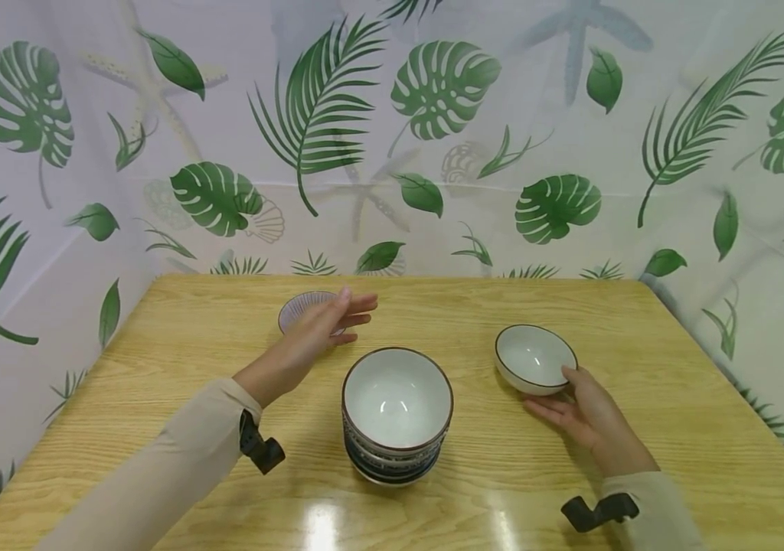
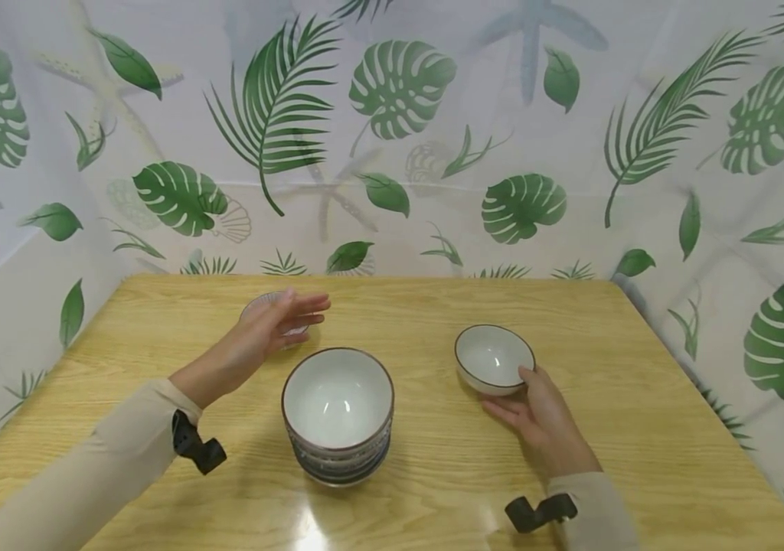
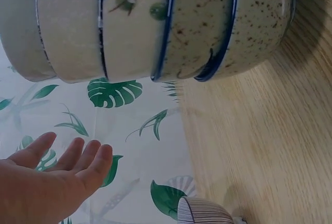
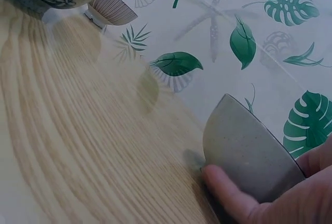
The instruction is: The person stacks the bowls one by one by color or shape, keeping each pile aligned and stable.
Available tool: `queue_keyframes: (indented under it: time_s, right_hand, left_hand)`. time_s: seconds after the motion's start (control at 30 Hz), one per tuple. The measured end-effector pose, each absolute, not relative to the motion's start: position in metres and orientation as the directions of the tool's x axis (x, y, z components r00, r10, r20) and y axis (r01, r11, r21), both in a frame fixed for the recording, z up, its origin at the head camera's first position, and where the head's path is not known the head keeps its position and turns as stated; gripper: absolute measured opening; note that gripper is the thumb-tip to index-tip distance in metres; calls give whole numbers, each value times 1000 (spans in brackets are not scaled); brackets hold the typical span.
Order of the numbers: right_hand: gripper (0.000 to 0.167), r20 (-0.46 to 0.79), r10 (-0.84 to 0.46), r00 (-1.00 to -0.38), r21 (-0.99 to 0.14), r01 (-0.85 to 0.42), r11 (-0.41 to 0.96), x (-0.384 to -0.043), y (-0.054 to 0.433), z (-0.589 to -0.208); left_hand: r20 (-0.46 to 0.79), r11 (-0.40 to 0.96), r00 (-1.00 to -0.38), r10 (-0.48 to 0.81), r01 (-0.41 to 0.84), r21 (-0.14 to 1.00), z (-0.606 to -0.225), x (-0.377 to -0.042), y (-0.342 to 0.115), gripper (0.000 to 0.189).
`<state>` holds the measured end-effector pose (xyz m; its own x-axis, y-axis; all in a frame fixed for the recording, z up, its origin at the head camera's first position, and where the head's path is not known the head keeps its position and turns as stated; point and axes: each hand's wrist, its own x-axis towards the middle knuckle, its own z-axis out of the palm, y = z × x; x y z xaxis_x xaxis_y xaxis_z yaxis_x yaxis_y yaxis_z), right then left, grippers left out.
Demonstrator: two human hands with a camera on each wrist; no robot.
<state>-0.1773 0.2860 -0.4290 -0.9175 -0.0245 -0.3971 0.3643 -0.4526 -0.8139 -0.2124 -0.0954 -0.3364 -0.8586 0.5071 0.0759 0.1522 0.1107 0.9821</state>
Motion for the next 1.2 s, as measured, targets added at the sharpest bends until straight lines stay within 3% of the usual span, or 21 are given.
queue_keyframes:
  time_s: [0.5, 0.67, 1.2]
  right_hand:
    - [61, -357, -23, -934, -801, 319, -507, -178, 279, -428]
    - [61, -348, -14, -937, -827, 314, -466, -179, 275, -423]
    - [65, -121, -70, -990, -904, 139, -403, -169, 255, -373]
  left_hand:
    - [48, 118, -851, 523, 128, 985, -340, -210, -97, 62]
    - [38, 128, -852, 522, 122, 984, -342, -211, -98, 63]
    - [37, 123, -852, 522, 118, 985, -341, -211, -98, 54]
